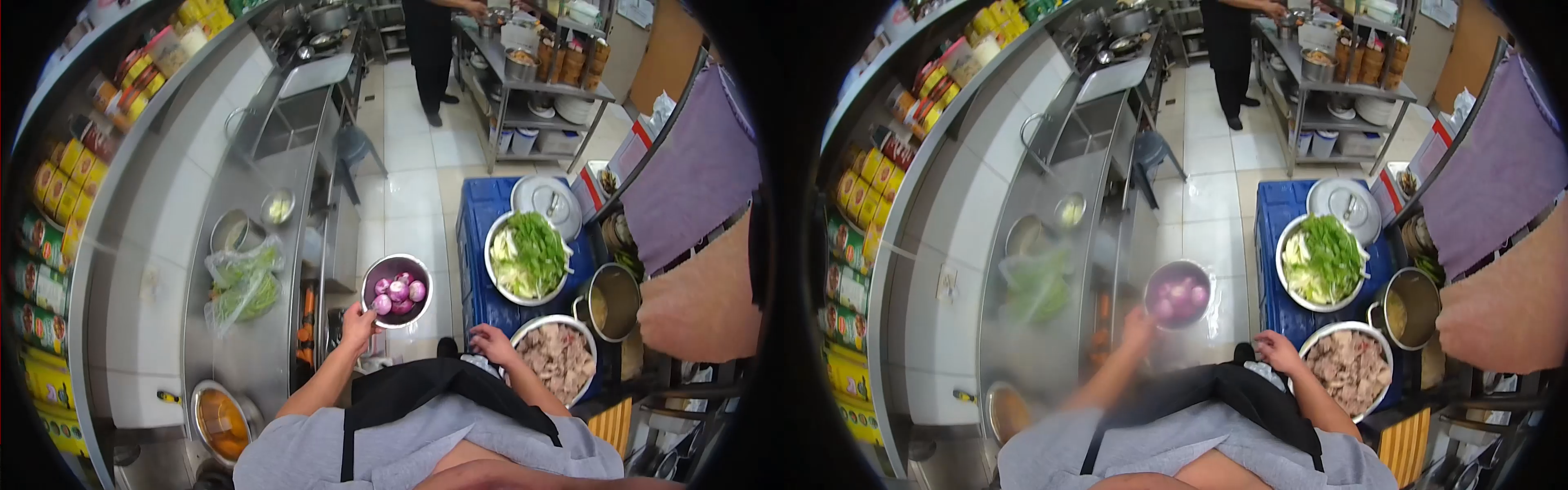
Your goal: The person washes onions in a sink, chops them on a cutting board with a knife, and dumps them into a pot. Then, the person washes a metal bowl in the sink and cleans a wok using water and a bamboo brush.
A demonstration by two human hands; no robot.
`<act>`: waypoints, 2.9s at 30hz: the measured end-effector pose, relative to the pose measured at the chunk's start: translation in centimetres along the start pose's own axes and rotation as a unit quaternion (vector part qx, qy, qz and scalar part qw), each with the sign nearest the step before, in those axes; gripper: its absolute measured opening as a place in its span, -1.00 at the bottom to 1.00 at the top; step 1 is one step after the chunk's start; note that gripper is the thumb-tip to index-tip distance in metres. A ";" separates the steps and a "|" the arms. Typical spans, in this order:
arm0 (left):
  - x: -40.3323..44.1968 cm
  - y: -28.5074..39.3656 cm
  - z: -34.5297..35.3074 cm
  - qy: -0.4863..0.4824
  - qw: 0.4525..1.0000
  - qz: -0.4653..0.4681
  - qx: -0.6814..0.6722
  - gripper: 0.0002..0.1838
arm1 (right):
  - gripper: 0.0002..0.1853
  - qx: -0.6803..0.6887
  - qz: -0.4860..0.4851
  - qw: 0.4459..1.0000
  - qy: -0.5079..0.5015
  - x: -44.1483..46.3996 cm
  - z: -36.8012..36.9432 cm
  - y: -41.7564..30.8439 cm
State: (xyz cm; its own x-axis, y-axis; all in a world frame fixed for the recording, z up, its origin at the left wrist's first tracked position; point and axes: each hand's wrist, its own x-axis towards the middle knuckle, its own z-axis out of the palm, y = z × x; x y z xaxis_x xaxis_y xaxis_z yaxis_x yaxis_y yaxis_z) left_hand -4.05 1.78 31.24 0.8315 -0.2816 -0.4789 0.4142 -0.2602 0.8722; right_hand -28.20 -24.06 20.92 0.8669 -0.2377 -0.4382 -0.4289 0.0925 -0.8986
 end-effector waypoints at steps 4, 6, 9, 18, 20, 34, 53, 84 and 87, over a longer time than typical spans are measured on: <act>4.8 3.6 1.2 -0.008 0.997 0.019 -0.075 -0.94 | -0.68 0.004 0.013 0.997 -0.079 8.7 -1.8 -7.3; 8.2 4.6 1.9 -0.018 0.996 0.027 -0.078 -0.92 | -0.52 0.035 0.016 0.993 -0.115 13.1 -2.8 -10.4; 13.3 7.1 4.0 -0.020 0.997 0.029 -0.069 -0.90 | -0.35 0.211 0.009 0.971 -0.111 17.4 -3.1 -17.0; 32.1 13.3 8.9 -0.201 0.977 -0.010 -0.071 -0.85 | -0.48 0.332 0.097 0.937 -0.048 36.6 -4.5 -23.3; 36.8 15.7 7.9 -0.230 0.970 -0.024 -0.069 -0.85 | -0.50 0.335 0.103 0.936 -0.040 39.9 -4.8 -24.7; 66.5 28.2 -11.1 0.155 0.971 0.092 0.159 -0.37 | -0.59 0.269 0.211 0.940 -0.022 66.3 -6.8 -31.1; 82.5 27.2 -23.7 0.333 0.816 -0.071 0.466 -0.26 | -0.33 0.165 0.115 0.958 -0.204 93.0 14.2 -55.2; 82.9 27.3 -20.7 0.453 0.802 -0.065 -0.385 -0.63 | -0.61 -0.403 -0.218 0.689 -0.561 103.5 40.9 -62.0; 83.6 24.4 -21.1 0.431 0.900 0.062 0.015 -0.56 | -0.64 -0.476 -0.414 0.620 -0.466 103.4 41.0 -61.6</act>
State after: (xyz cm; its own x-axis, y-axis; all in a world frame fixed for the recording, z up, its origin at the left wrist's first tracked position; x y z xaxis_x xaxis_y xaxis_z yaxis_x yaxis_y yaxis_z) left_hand 83.35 -8.65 14.58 0.8545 0.5072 -0.1117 0.2988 -0.3041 0.9046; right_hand 98.32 -14.73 30.08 0.4703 0.8807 -0.0568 0.6903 -0.4072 -0.5980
